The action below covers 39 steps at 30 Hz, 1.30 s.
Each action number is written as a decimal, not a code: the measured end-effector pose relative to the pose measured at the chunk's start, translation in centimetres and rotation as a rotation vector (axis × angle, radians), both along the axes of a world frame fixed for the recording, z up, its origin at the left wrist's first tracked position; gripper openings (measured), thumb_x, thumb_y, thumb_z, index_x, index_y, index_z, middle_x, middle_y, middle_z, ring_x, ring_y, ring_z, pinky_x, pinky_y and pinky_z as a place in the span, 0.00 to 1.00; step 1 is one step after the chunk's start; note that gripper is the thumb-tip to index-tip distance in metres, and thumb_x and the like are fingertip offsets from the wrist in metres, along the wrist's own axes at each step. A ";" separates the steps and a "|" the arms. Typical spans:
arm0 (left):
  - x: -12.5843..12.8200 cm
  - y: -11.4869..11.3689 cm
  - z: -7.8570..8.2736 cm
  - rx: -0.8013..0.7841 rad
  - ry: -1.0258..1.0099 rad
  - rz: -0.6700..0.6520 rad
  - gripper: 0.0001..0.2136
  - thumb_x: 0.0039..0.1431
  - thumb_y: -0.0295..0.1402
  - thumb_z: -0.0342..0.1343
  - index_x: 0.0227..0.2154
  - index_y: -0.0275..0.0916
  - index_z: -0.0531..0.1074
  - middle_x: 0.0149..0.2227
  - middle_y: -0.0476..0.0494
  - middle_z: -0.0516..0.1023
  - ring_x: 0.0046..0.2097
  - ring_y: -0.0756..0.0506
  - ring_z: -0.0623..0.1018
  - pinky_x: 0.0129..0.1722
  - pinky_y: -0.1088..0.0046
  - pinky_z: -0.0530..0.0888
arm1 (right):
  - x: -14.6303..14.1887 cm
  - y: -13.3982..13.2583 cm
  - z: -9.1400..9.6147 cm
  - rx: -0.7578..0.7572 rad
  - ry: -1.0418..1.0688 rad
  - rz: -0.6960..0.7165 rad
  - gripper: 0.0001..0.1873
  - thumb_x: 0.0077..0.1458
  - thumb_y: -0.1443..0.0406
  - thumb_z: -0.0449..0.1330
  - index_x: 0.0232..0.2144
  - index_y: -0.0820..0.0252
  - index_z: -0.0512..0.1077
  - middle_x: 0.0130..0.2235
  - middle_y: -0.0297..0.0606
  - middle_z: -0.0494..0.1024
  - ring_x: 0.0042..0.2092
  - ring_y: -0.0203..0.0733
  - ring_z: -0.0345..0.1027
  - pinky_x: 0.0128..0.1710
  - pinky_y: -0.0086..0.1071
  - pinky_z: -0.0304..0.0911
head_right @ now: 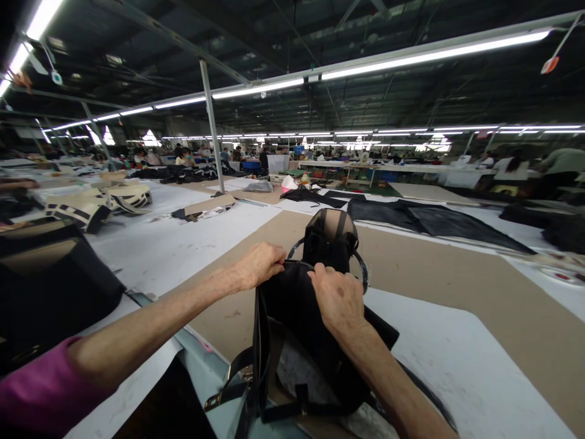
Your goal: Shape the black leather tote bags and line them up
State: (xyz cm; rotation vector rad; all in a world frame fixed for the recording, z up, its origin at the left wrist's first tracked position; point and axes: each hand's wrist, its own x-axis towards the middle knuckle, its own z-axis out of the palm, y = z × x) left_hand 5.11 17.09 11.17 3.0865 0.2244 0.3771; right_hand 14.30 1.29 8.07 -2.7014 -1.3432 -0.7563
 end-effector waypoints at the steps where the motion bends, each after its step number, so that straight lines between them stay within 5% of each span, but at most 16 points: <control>1: 0.1 0.0 0.1 0.014 0.003 -0.008 0.05 0.49 0.29 0.49 0.23 0.37 0.69 0.26 0.45 0.72 0.30 0.47 0.72 0.28 0.75 0.63 | -0.1 0.2 0.2 0.000 0.019 -0.003 0.15 0.59 0.57 0.44 0.28 0.59 0.65 0.28 0.38 0.74 0.29 0.41 0.67 0.23 0.30 0.45; 10: 0.1 0.0 0.2 0.028 0.015 -0.059 0.05 0.50 0.28 0.47 0.24 0.38 0.68 0.24 0.46 0.71 0.28 0.48 0.70 0.26 0.75 0.61 | 0.0 1.5 1.2 -0.019 0.165 0.016 0.14 0.59 0.58 0.45 0.31 0.56 0.67 0.29 0.36 0.75 0.32 0.41 0.68 0.25 0.30 0.48; 23: 0.0 0.1 0.0 -0.022 -0.003 -0.037 0.04 0.51 0.27 0.47 0.27 0.39 0.66 0.24 0.48 0.70 0.27 0.49 0.70 0.27 0.77 0.61 | 0.1 2.0 1.1 -0.009 0.118 0.039 0.16 0.58 0.57 0.44 0.29 0.57 0.67 0.29 0.37 0.75 0.31 0.42 0.69 0.24 0.30 0.47; 39: 0.4 0.9 -0.6 -0.185 -0.061 -0.010 0.09 0.50 0.27 0.49 0.37 0.41 0.63 0.23 0.52 0.70 0.28 0.49 0.70 0.27 0.77 0.63 | 1.2 3.9 1.6 -0.094 0.246 0.255 0.13 0.57 0.60 0.46 0.30 0.55 0.69 0.29 0.35 0.75 0.34 0.39 0.68 0.27 0.29 0.48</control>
